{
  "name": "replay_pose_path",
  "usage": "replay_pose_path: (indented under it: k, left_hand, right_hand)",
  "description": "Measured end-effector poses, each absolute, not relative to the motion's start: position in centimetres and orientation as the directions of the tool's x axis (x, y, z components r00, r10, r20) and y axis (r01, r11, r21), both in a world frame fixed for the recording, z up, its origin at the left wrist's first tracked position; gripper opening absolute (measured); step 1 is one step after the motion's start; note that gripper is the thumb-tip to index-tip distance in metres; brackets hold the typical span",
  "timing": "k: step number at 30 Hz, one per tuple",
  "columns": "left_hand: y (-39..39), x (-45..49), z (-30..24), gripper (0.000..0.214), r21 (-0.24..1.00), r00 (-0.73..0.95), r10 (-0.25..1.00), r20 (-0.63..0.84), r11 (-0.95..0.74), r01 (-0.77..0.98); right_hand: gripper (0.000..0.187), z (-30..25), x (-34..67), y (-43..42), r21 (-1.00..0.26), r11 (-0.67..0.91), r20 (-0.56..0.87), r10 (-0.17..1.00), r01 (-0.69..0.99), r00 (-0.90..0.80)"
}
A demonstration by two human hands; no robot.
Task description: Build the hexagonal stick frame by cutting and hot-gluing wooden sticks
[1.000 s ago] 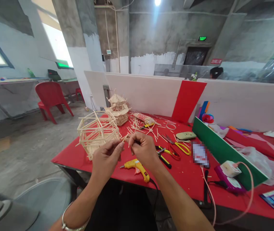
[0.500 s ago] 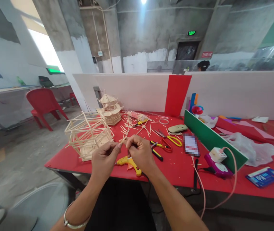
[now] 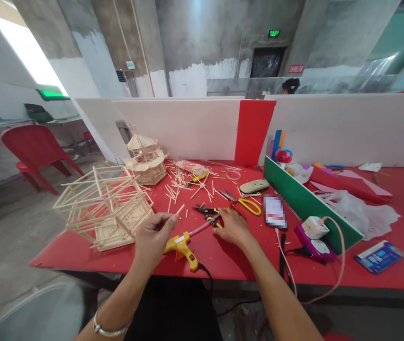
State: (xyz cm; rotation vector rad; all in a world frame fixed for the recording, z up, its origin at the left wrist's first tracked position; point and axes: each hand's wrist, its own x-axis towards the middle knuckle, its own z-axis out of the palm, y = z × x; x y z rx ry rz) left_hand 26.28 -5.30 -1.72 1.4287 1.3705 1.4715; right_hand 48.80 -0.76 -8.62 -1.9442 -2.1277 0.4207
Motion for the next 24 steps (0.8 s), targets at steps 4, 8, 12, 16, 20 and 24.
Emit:
replay_pose_path:
  k: [4, 8, 12, 16, 20, 24]
  left_hand:
    - [-4.4, 26.8, -2.1, 0.023, 0.963, -0.166, 0.959, 0.229, -0.198, 0.181]
    - [-3.7, 27.5, -2.7, 0.024, 0.975, -0.131, 0.976, 0.176, -0.155, 0.158]
    - [-3.0, 28.1, -3.0, 0.023, 0.979, -0.13, 0.978, 0.164, -0.146, 0.139]
    - [-2.4, 27.9, -2.9, 0.022, 0.977, -0.134, 0.975, 0.178, -0.159, 0.142]
    - [-2.0, 27.5, -2.8, 0.022, 0.976, -0.148, 0.973, 0.178, -0.156, 0.151]
    - [-1.5, 27.5, -2.8, 0.023, 0.976, -0.156, 0.972, 0.176, -0.151, 0.158]
  right_hand:
    - [0.097, -9.2, 47.7, 0.1, -0.228, 0.044, -0.11, 0.991, 0.973, -0.071]
    - [0.089, -8.7, 47.4, 1.1, -0.123, 0.003, -0.136, 0.991, 0.992, -0.02]
    - [0.081, -8.3, 48.2, 2.7, -0.057, -0.013, -0.121, 0.993, 0.998, 0.006]
    - [0.069, -8.0, 49.5, 4.1, -0.028, -0.032, -0.033, 0.999, 0.999, 0.031]
    - [0.052, -7.3, 51.0, 5.0, -0.028, -0.072, 0.017, 0.997, 0.997, 0.073]
    - [0.037, -6.7, 51.9, 6.0, -0.083, -0.053, -0.051, 0.998, 0.995, 0.049]
